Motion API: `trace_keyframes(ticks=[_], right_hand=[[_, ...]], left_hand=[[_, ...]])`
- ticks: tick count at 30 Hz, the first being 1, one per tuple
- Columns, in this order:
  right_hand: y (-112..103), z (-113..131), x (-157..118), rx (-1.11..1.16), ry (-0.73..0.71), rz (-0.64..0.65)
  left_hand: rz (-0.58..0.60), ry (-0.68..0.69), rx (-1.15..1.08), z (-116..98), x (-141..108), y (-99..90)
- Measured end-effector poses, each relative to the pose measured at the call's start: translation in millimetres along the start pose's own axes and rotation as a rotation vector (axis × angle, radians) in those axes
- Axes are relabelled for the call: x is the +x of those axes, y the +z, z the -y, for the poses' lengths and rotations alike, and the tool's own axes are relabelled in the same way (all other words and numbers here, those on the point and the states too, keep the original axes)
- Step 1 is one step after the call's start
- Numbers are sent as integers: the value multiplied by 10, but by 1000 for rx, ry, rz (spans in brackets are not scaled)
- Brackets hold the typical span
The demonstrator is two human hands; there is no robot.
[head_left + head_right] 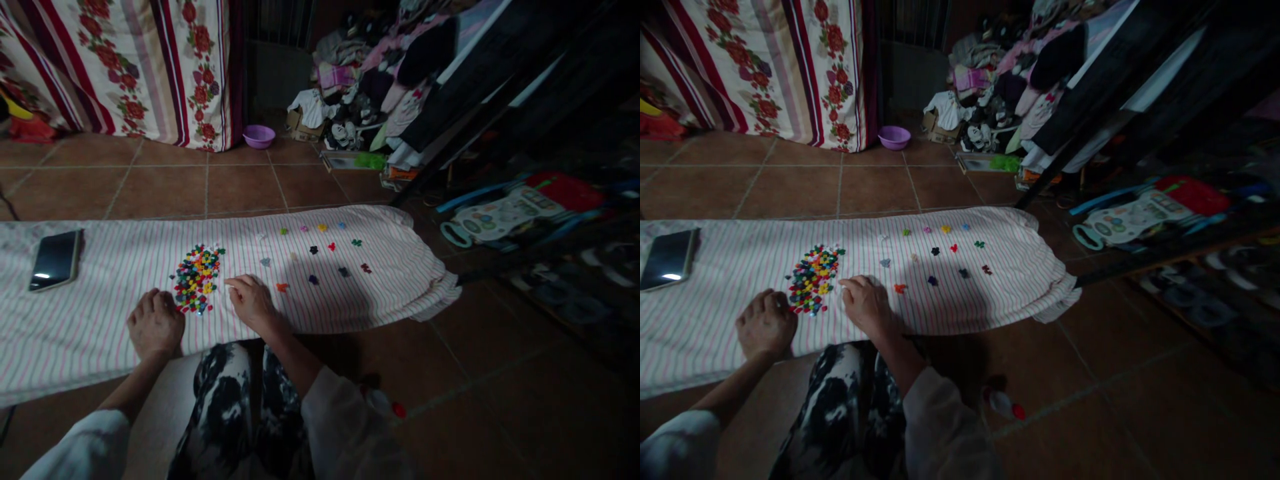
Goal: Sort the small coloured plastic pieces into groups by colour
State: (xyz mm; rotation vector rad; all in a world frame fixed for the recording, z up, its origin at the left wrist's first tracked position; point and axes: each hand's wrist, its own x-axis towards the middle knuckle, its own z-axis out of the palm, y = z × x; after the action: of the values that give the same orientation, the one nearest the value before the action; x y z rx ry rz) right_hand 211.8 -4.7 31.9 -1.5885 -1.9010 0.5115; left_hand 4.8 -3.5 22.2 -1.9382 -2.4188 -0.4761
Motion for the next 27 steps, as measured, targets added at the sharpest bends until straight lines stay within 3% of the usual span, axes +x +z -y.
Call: trace_keyframes(ticks=[7,14,21,27], right_hand=[[273,34,344,-78,-56,96],[388,51,460,-151,13,119],[392,87,452,-198,57,104],[337,151,533,-243,114,164]], left_hand=[[-23,14,-16,39,9,54],[-31,18,-3,27,14,36],[-29,19,-9,21,11,32],[-51,27,-10,28,-1,56]])
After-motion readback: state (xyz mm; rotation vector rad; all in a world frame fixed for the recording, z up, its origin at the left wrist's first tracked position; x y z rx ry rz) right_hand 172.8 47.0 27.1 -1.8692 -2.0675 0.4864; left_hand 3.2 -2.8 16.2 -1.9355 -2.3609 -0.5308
